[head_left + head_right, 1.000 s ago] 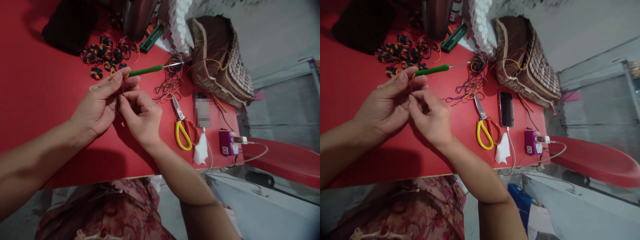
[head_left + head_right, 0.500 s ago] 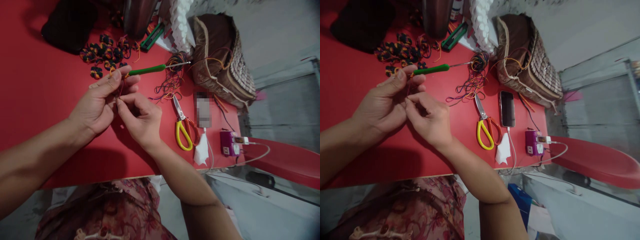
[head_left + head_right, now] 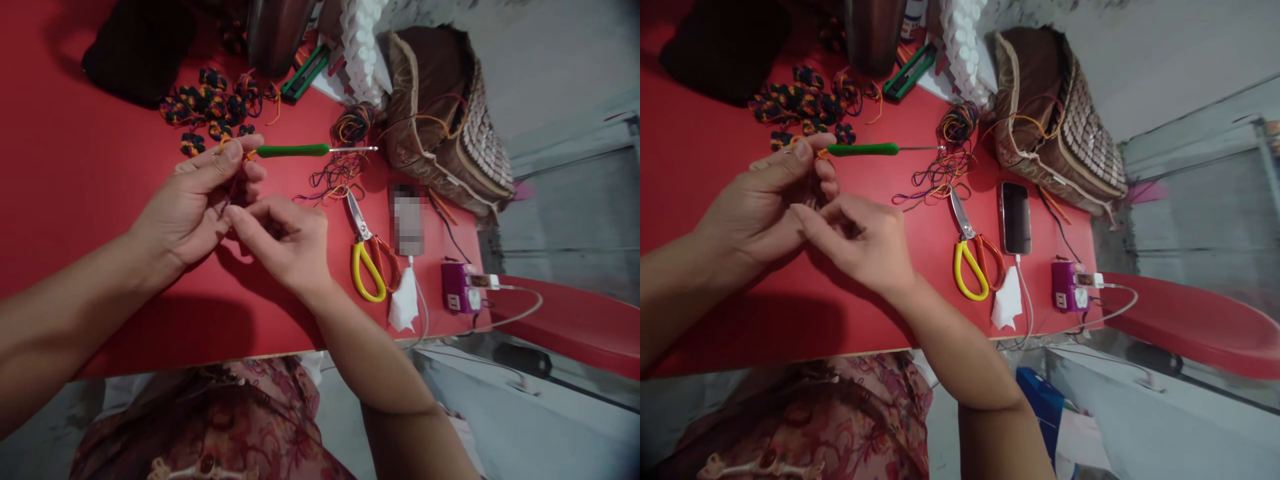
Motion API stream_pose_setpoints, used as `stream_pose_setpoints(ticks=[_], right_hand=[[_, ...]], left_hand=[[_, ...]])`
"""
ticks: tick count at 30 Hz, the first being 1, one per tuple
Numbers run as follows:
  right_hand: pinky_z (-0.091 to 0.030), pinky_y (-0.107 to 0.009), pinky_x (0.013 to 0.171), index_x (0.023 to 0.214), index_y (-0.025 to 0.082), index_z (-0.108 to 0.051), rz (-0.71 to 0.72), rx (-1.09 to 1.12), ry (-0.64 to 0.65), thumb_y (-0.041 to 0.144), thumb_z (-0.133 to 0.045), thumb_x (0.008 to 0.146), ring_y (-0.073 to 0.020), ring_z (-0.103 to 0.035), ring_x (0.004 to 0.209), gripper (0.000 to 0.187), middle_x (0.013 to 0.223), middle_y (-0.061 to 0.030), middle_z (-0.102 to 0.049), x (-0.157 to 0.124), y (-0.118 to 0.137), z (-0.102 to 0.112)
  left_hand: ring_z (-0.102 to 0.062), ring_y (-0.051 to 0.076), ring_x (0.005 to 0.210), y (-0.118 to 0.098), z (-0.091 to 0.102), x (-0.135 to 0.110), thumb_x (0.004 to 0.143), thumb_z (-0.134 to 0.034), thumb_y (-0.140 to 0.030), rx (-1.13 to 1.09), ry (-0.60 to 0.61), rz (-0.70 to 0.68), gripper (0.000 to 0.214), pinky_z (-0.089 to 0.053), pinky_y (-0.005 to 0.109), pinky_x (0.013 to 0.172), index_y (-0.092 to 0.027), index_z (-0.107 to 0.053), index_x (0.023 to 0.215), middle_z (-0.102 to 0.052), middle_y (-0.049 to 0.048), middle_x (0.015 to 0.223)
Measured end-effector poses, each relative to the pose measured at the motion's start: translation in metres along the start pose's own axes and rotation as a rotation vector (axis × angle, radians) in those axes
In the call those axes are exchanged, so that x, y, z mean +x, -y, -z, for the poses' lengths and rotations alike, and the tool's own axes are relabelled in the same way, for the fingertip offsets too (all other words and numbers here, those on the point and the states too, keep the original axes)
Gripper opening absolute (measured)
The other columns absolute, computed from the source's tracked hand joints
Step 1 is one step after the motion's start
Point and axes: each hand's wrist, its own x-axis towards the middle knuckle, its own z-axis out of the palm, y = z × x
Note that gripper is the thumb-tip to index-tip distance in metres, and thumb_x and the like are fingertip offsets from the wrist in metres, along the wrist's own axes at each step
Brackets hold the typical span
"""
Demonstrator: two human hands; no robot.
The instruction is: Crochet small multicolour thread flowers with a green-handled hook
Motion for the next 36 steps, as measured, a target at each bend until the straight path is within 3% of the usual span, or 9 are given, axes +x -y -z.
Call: stream_pose_setpoints(ticks=[3, 6, 8, 12, 17, 20, 23, 32, 36], right_hand=[[-0.045, -0.027, 0.054, 0.079, 0.022, -0.073, -0.073, 0.046, 0.054, 0.062, -0.083, 0.099, -0.0101, -0.056, 0.055, 0.046, 0.066, 0.0035, -0.067, 0.009, -0.009, 0.020], [-0.053, -0.030, 0.059, 0.108, 0.027, -0.081, 0.011, 0.087, -0.013, 0.067, -0.087, 0.093, -0.0144, -0.063, 0.065, 0.043, 0.079, 0.0026, -0.069, 0.016, -0.019, 0.035], [-0.057, -0.034, 0.062, 0.123, 0.035, -0.080, 0.094, 0.083, -0.057, 0.061, -0.087, 0.095, -0.0182, -0.066, 0.071, 0.039, 0.086, 0.0018, -0.070, 0.016, -0.020, 0.039], [-0.059, -0.039, 0.064, 0.130, 0.046, -0.079, 0.186, 0.040, -0.082, 0.042, -0.083, 0.102, -0.0212, -0.068, 0.073, 0.029, 0.087, 0.0014, -0.073, 0.007, -0.011, 0.037], [-0.068, -0.040, 0.089, 0.117, 0.039, -0.086, 0.236, 0.056, -0.147, 0.035, -0.080, 0.107, -0.0199, -0.079, 0.087, 0.013, 0.096, -0.0004, -0.081, 0.000, -0.007, 0.032], [-0.067, -0.037, 0.074, 0.118, 0.037, -0.086, 0.192, 0.013, -0.182, 0.045, -0.079, 0.107, -0.0191, -0.074, 0.068, 0.016, 0.079, 0.0004, -0.076, 0.001, -0.009, 0.032], [-0.062, -0.036, 0.058, 0.116, 0.039, -0.086, 0.158, 0.044, -0.176, 0.045, -0.079, 0.106, -0.0159, -0.065, 0.053, 0.014, 0.081, 0.0013, -0.078, 0.002, -0.009, 0.032], [-0.059, -0.039, 0.058, 0.112, 0.041, -0.083, 0.100, 0.078, -0.195, 0.048, -0.084, 0.102, -0.0157, -0.057, 0.050, 0.012, 0.076, 0.0041, -0.074, 0.000, -0.008, 0.033], [-0.046, -0.033, 0.042, 0.108, 0.037, -0.083, 0.104, 0.294, -0.193, 0.047, -0.089, 0.098, -0.0109, -0.044, 0.040, 0.015, 0.068, 0.0067, -0.069, 0.007, -0.015, 0.032]], left_hand=[[-0.065, 0.012, 0.069, -0.001, 0.008, 0.002, 0.110, -0.071, -0.020, 0.017, 0.108, -0.014, 0.011, -0.057, 0.026, 0.074, -0.017, -0.082, 0.110, -0.069, -0.0013, 0.074], [-0.042, 0.005, 0.049, -0.005, 0.013, 0.003, 0.106, -0.077, -0.020, 0.018, 0.267, 0.037, 0.010, -0.040, 0.020, 0.047, -0.017, -0.083, 0.100, -0.064, -0.0037, 0.066], [-0.033, 0.003, 0.045, -0.008, 0.015, 0.003, 0.104, -0.080, -0.022, 0.035, 0.349, 0.089, 0.008, -0.033, 0.019, 0.042, -0.017, -0.084, 0.099, -0.061, -0.0050, 0.061], [-0.034, 0.003, 0.045, -0.009, 0.015, 0.002, 0.100, -0.087, -0.025, 0.044, 0.422, 0.135, 0.011, -0.036, 0.017, 0.044, -0.014, -0.087, 0.098, -0.058, -0.0044, 0.059], [-0.033, 0.003, 0.046, -0.008, 0.017, 0.001, 0.099, -0.088, -0.023, 0.031, 0.438, 0.110, 0.010, -0.048, 0.017, 0.051, -0.020, -0.090, 0.107, -0.066, -0.0050, 0.065], [-0.041, 0.004, 0.046, -0.009, 0.018, 0.001, 0.100, -0.086, -0.022, 0.093, 0.383, 0.122, 0.016, -0.063, 0.024, 0.071, -0.021, -0.089, 0.116, -0.064, -0.0067, 0.067], [-0.050, 0.006, 0.049, -0.010, 0.018, 0.000, 0.098, -0.086, -0.018, 0.091, 0.383, 0.132, 0.021, -0.066, 0.030, 0.086, -0.021, -0.089, 0.119, -0.067, -0.0056, 0.072], [-0.050, 0.009, 0.052, -0.008, 0.015, 0.000, 0.090, -0.094, -0.020, 0.053, 0.411, 0.108, 0.021, -0.050, 0.024, 0.056, -0.023, -0.091, 0.110, -0.070, -0.0003, 0.073], [-0.049, 0.011, 0.055, -0.008, 0.013, -0.001, 0.090, -0.090, -0.019, 0.065, 0.416, 0.093, 0.021, -0.042, 0.025, 0.051, -0.024, -0.092, 0.110, -0.073, 0.0014, 0.076]])
